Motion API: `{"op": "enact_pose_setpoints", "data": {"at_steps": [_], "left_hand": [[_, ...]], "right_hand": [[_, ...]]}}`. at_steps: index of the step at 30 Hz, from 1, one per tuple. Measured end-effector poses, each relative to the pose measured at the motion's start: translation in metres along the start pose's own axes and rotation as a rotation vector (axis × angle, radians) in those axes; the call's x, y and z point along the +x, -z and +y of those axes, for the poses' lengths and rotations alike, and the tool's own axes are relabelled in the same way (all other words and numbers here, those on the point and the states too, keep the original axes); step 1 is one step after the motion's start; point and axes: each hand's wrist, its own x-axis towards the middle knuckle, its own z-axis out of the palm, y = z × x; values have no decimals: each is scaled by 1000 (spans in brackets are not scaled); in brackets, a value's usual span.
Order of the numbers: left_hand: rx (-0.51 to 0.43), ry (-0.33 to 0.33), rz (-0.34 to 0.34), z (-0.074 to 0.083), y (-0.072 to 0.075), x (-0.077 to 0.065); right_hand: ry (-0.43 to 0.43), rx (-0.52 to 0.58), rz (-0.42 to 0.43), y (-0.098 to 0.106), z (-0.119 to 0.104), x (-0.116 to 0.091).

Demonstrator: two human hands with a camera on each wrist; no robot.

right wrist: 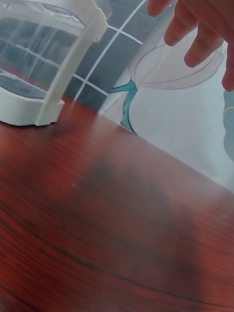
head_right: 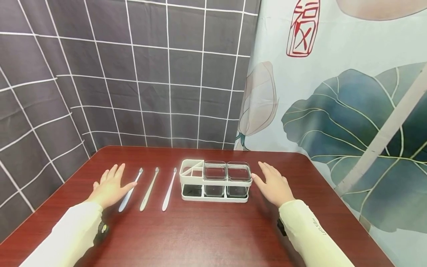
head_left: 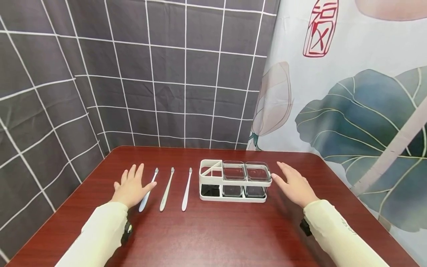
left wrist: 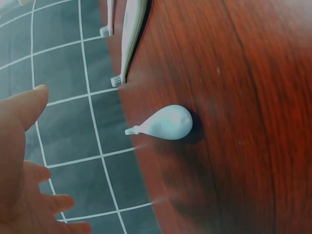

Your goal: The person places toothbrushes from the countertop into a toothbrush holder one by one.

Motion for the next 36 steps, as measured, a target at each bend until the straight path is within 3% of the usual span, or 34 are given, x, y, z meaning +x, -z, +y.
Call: {"op": "enact_pose_setpoints", "data": {"at_steps": [10,20,36], "left_hand": [[-78,-6,34,2,-4,9],[-184,9,15,0,-9,21],[-310,74,-14,-11,-13,39]], "right_hand": [[-6,86,-16,-8,-3,7],[-26,156,-47,-10,-13,13],[-154,319,-117,-17,-19,15]]}}
